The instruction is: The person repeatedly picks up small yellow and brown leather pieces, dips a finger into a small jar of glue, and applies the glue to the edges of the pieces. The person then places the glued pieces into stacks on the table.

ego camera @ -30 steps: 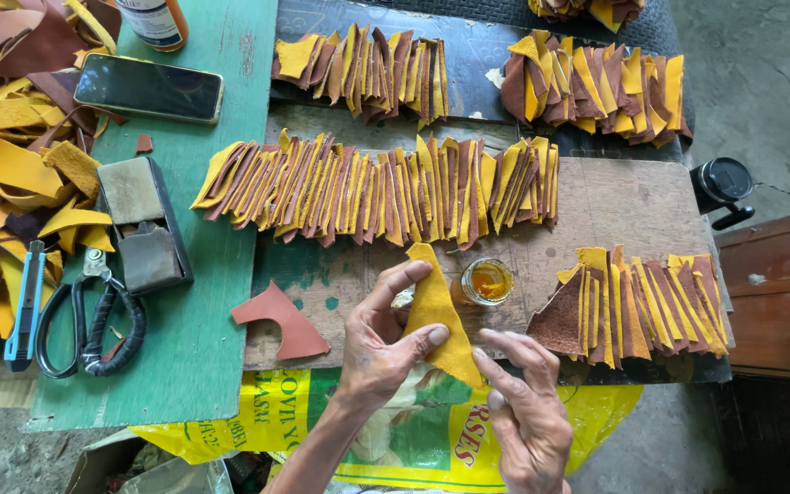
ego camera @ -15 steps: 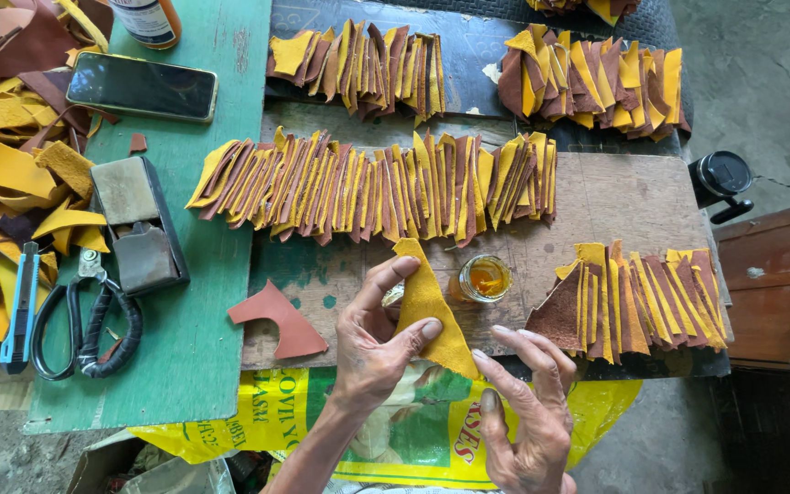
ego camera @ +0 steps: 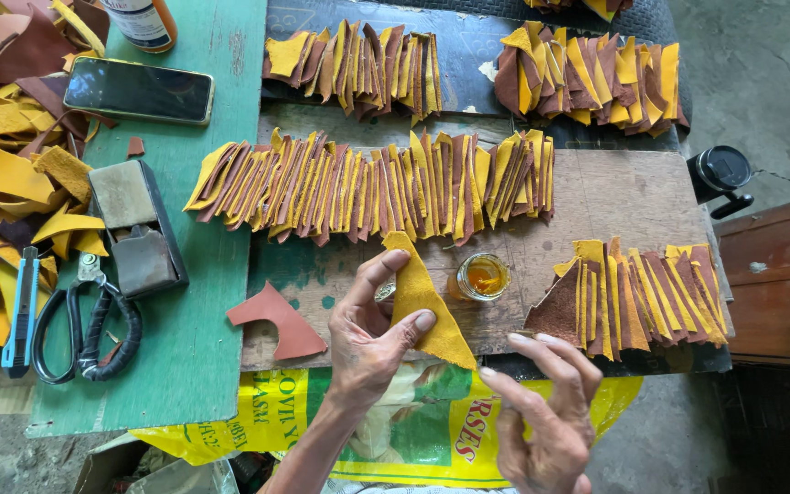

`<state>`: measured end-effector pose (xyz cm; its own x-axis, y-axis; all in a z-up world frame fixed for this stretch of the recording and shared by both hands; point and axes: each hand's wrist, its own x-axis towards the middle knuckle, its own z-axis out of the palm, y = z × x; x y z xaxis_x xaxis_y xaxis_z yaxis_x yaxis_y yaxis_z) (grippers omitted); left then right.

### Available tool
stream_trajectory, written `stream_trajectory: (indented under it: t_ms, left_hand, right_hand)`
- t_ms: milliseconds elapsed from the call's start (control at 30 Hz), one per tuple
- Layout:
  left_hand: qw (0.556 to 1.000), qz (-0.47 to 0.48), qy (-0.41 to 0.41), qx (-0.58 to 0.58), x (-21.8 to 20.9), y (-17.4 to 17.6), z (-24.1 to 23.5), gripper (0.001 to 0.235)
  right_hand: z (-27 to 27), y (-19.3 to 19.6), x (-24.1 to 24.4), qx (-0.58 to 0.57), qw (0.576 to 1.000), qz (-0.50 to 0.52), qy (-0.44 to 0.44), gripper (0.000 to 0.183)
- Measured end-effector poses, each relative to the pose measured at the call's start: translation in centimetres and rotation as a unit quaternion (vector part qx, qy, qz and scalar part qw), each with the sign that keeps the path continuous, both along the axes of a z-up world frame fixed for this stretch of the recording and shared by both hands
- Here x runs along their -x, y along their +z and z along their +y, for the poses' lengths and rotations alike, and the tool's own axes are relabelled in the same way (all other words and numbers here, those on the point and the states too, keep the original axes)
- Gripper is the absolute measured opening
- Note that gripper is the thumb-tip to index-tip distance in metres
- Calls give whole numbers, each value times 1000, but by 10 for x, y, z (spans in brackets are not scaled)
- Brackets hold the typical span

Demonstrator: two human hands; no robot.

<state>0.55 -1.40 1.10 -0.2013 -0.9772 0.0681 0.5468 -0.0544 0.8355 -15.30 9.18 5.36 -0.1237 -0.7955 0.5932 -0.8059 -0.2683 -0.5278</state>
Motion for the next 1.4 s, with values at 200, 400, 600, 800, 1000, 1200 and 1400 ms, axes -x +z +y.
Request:
stream_trajectory:
  t_ms: [200,400,600,800,1000,1200,1400]
  left_hand:
    - [1000,-3,-21,6,9,4,1,63]
    - [998,-52,16,24,24,14,-3,60]
    - [997,-70,-19,7,59,19,-1,56]
    - [940,-269,-153,144,106,1,12,49]
    - [925,-316,-77,198,153,-31,3,45]
    - [930,-324,-92,145,179,-52,-10,45]
    - [926,-331,-84,160,185,-66,-16,47]
  right_hand:
    - [-7,-2,6,-92,991,-59,73,54]
    - [9,-10,7,-59,996,-74,7,52]
    - [29,-10,51,-21,994,74,-81,54]
    - [29,-24,109,-133,942,-177,-252,57]
    - [18,-51,124,-108,961,-208,-147,68]
    - [27,-46,120,-29,959,-191,-206,67]
    - [34,-32,127,11,960,-158,-232,72]
